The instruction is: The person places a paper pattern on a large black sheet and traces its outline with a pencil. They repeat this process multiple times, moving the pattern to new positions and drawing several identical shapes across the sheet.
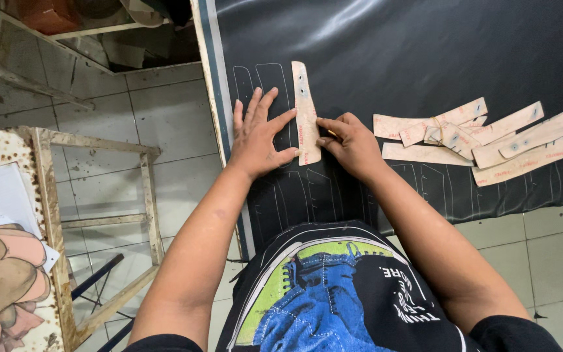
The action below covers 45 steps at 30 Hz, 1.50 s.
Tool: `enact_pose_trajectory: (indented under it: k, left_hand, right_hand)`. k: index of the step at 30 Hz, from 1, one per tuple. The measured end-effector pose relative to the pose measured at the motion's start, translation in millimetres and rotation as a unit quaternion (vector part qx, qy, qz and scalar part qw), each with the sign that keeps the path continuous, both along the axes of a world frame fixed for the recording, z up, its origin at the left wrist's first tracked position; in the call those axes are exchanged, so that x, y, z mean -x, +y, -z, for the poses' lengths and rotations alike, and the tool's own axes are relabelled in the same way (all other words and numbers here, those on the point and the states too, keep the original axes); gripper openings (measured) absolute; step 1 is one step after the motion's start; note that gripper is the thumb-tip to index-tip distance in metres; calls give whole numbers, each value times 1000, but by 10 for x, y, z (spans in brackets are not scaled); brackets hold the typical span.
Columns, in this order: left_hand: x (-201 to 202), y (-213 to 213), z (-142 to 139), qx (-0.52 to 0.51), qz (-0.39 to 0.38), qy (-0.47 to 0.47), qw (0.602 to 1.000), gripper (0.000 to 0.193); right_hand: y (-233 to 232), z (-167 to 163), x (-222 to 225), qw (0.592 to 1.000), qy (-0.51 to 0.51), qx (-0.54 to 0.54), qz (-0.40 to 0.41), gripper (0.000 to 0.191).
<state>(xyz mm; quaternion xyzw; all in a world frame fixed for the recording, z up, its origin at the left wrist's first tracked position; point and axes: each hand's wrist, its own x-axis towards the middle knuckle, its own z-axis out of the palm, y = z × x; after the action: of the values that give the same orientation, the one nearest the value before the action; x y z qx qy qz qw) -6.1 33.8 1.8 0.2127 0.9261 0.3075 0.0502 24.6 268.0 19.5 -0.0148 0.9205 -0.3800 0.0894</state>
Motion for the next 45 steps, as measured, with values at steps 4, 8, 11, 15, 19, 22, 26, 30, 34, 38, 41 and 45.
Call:
enact_pose_trajectory:
  k: [4,8,11,15,19,22,26,30,34,38,41,45]
  left_hand:
    - [6,2,0,2,-1,-5,1000,79]
    - [4,7,-2,0,-6,-10,1000,76]
    - [-4,-2,-6,-4,-4,-5,1000,72]
    - [-20,-13,-3,-14,-3,6,1000,66]
    - [-22,-15,5,-16,-1,7,1000,66]
    - [-20,-14,8,-14,1,5,1000,66]
    - [-19,-12,7,-12,1,6,1000,67]
    - [-12,-15,7,-9,2,0,1000,67]
    - [-5,-18,-4,-12,3,2,1000,66]
    - [-7,-12,-23,-4,0,-10,1000,66]
    - [-16,-7,-30,-2,-3,-10,1000,67]
    - [-24,-6,-24,-8,-5,-3,1000,67]
  right_hand:
    - [-5,-6,-1,1000,15,-1,-7,42]
    - [-12,-29,-5,1000,7,-4,-1,43]
    - [-18,-47,-6,1000,6,-10,-4,43]
    - [-21,-55,-3,1000,2,-12,-7,42]
    - [-20,-45,10,1000,4,-21,-9,42]
    - [-16,-40,7,1000,5,-22,-12,42]
    - [-14,-41,-2,1000,6,-15,-11,43]
    - [-21,-49,-2,1000,5,-19,-10,43]
    - [-26,-62,-3,1000,7,-10,-11,43]
    - [-31,-67,2,1000,-2,-20,-10,42]
    - [-31,-66,2,1000,6,-23,-13,42]
    - [-31,-60,-4,999,15,-25,-15,42]
